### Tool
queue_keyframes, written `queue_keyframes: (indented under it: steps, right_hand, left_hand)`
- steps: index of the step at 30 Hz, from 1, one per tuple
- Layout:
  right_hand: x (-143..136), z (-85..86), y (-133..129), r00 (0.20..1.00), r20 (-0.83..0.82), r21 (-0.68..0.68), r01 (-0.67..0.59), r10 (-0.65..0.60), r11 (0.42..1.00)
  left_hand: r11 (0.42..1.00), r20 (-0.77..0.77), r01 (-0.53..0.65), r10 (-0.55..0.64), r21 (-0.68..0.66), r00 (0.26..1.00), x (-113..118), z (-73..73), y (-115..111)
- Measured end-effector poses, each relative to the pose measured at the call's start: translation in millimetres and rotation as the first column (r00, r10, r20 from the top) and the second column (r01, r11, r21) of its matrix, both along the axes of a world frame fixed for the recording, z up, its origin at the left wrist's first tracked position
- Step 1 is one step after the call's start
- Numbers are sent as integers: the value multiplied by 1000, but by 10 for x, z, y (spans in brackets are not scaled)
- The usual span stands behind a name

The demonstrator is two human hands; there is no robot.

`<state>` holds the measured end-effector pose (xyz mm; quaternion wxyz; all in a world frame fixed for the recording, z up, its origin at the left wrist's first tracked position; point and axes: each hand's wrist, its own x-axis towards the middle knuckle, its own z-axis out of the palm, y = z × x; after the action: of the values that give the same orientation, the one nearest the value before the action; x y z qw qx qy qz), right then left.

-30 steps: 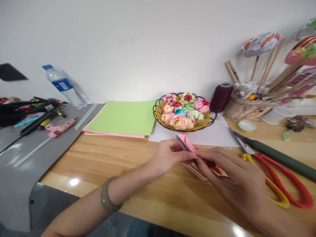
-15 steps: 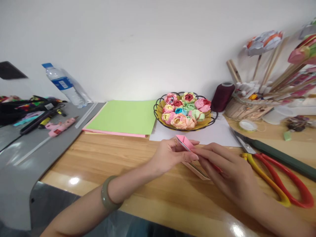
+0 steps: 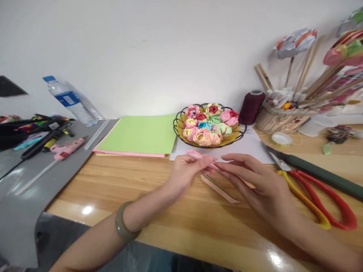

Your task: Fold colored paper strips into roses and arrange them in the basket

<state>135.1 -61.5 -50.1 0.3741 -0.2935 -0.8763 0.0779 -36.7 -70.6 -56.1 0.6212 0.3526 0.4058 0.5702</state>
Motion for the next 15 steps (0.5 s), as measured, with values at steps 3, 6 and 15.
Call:
queue_keyframes:
  steps: [3,6,15]
  right_hand:
    - [-4,27,24,999,-24,3,-41,41,999]
    - [-12,90,47,995,-88,-151,-65,53,986]
    - [30,221,93,987,-145,-471,-10,-66,882]
  left_hand:
    - [999,32,-34,34,6,999,-5,21,3]
    - [999,54,8,-10,45,998,-10,31,-7]
    - [989,68,76,-85,123,994,-24,40,-28]
